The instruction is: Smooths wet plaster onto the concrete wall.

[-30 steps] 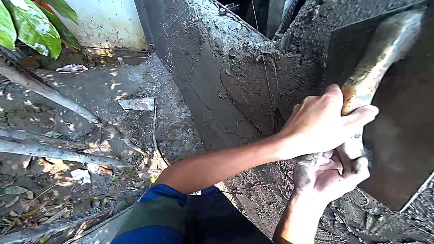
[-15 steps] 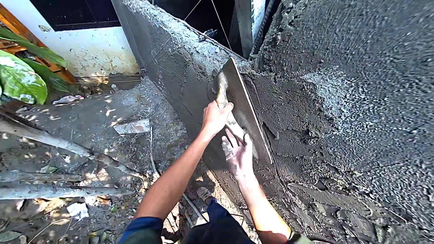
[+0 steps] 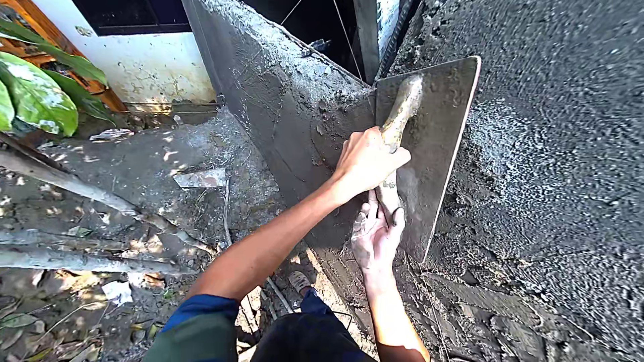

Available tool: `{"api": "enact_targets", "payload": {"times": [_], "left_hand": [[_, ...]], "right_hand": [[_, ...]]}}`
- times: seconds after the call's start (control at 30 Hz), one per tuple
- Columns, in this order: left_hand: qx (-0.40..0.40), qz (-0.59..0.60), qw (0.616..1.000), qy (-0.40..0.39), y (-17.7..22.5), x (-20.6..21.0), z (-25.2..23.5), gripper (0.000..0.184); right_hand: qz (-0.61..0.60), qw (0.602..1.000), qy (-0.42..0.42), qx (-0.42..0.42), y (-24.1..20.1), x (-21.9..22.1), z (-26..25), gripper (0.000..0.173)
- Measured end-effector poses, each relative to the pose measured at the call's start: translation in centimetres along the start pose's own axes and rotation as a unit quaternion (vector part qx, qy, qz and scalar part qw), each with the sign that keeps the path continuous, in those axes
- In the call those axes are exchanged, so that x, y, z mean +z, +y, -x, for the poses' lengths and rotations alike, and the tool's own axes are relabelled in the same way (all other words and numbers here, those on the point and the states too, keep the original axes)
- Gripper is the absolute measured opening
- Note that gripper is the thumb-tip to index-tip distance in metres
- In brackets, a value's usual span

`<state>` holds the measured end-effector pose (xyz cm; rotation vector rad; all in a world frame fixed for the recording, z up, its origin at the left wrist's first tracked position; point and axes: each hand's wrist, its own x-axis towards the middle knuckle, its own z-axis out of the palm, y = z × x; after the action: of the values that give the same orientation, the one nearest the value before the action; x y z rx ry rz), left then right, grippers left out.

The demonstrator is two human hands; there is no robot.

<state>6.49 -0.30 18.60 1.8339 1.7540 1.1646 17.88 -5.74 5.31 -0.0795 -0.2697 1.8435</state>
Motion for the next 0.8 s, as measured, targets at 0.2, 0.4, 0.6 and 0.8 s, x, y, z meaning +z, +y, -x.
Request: {"api": "enact_targets", "payload": {"times": [0.2,0.4,0.6,0.8], "left_hand": [[0.023,-0.01,1.0,-0.002,2.5,0.4,2.0,0.042],[0.07,-0.022,0.997,-0.022,4.8,2.4,5.2,0.044],[0.153,0.071,0.983,-0.07,5.6,5.5,9.7,0.045],[-0.001,0.172,0.985,-0.025,-1.9,4.8,15.0,0.047]], "right_hand": [[-0.015,0.998,-0.054,0.002,-1.8,-1.5,0.3,0.059],[0.036,0.998,-0.043,-0.039,-3.4,-3.5,2.3,0.052],[0.144,0.979,0.057,-0.136,-6.0,-6.7,6.7,0.054],[0.217,0.976,0.028,0.001,-4.9,-8.9,9.2,0.048]]}}
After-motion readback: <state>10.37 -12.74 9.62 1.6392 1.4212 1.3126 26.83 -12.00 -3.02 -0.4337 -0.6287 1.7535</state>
